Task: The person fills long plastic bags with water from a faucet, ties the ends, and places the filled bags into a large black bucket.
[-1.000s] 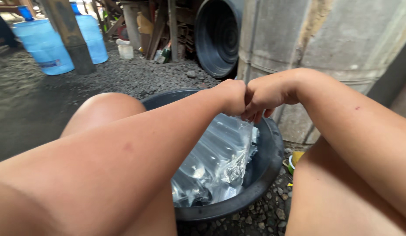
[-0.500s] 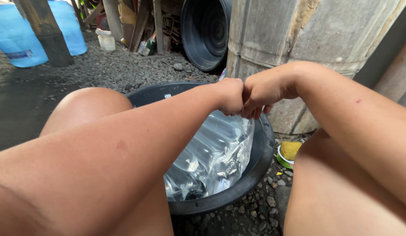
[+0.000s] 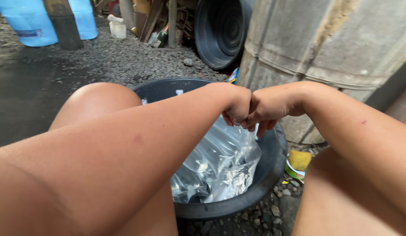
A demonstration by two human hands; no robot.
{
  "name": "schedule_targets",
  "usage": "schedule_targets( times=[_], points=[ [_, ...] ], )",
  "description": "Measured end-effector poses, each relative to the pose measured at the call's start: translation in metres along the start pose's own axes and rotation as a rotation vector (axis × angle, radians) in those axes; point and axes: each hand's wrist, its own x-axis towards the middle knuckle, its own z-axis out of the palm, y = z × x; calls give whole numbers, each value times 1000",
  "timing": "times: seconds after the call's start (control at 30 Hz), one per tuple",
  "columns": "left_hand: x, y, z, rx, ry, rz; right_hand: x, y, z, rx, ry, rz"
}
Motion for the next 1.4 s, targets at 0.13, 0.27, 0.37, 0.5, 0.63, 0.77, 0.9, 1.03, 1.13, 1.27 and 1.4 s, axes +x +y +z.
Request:
schedule_targets(
  times=[0.13, 0.27, 0.37, 0.5, 0.63, 0.77, 0.9, 1.03, 1.13, 1.27, 1.4],
  points=[
    [3, -21, -5, -2, 0, -23, 16, -15, 3, 11, 9, -66],
    [6, -30, -11, 65, 8, -86, 27, -21, 3, 11, 56, -110],
    [3, -30, -15, 56, 30, -93, 27, -23, -1, -7, 92, -123],
    [-9, -18, -20, 28, 71, -95, 15, -22, -4, 29, 124, -150],
    [-20, -2, -22, -15, 95, -32, -5, -21, -10, 3, 145, -131],
    [-34, 22, -31, 1, 166, -20, -34, -18, -17, -63, 196, -161],
    [-58, 47, -49, 142, 225, -3, -67, -21, -25, -13, 259, -232],
    [-70, 68, -68, 88, 260, 39, -96, -20, -42, -138, 364, -168],
    [-74, 86, -93, 56, 404, 67, -123, -13, -61, -463, 589, -252],
    [-78, 111, -115, -86, 531, 235, -165, 0, -66, -275, 795, -280],
    [-70, 146, -114, -347, 512, 330, -219, 15, -52, -49, 706, -281]
  ],
)
